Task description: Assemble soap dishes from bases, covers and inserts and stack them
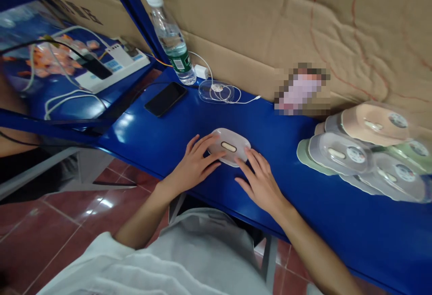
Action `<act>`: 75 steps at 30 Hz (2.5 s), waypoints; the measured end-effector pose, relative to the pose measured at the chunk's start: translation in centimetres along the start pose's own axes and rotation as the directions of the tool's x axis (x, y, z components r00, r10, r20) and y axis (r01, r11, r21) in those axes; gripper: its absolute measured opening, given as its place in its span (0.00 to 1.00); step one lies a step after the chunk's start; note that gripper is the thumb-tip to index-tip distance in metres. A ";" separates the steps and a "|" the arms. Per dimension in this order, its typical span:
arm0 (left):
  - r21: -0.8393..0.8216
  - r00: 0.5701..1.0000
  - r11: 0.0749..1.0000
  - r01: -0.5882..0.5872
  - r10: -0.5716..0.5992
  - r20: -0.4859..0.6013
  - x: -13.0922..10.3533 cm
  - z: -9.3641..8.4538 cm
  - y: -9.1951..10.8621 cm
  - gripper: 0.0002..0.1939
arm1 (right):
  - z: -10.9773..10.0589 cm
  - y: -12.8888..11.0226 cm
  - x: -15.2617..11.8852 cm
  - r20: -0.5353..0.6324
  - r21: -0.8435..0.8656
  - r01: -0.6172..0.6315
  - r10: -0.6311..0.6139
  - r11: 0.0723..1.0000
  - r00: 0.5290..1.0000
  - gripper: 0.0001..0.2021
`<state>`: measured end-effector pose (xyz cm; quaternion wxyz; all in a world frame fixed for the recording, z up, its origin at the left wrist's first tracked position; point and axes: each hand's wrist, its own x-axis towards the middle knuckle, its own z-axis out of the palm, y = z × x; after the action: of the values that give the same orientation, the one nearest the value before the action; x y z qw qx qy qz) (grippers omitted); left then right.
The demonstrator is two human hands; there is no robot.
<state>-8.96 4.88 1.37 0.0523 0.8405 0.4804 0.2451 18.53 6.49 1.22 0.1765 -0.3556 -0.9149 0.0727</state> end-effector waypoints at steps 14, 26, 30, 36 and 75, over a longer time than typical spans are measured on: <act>0.141 0.986 0.984 0.114 -0.129 0.103 11.1 -4.0 -12.6 0.34 | 0.2 -0.2 0.0 0.006 -0.011 -0.017 0.017 1.000 1.000 0.36; -0.094 0.984 0.996 0.009 -0.025 -0.175 5.6 -4.3 -5.7 0.22 | 0.5 0.3 -0.5 -0.158 0.076 -0.131 0.142 0.988 0.977 0.49; -0.144 0.992 0.986 -0.080 0.065 -0.107 1.1 -2.7 -1.5 0.26 | 0.4 0.4 -0.4 -0.142 0.070 -0.095 0.104 0.993 0.984 0.48; -0.231 0.999 0.973 -0.024 0.014 -0.043 -0.1 -1.1 -2.2 0.24 | 0.2 0.5 -0.1 -0.049 0.046 -0.042 0.044 0.998 0.998 0.40; -0.246 0.991 0.969 0.032 -0.062 -0.116 -1.4 0.0 -1.3 0.25 | 0.1 0.6 -0.3 -0.129 0.061 -0.006 0.013 0.998 0.992 0.41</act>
<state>-10.61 4.39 0.46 0.1311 0.7995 0.4687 0.3520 19.11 6.75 0.86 0.2456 -0.3585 -0.8973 0.0778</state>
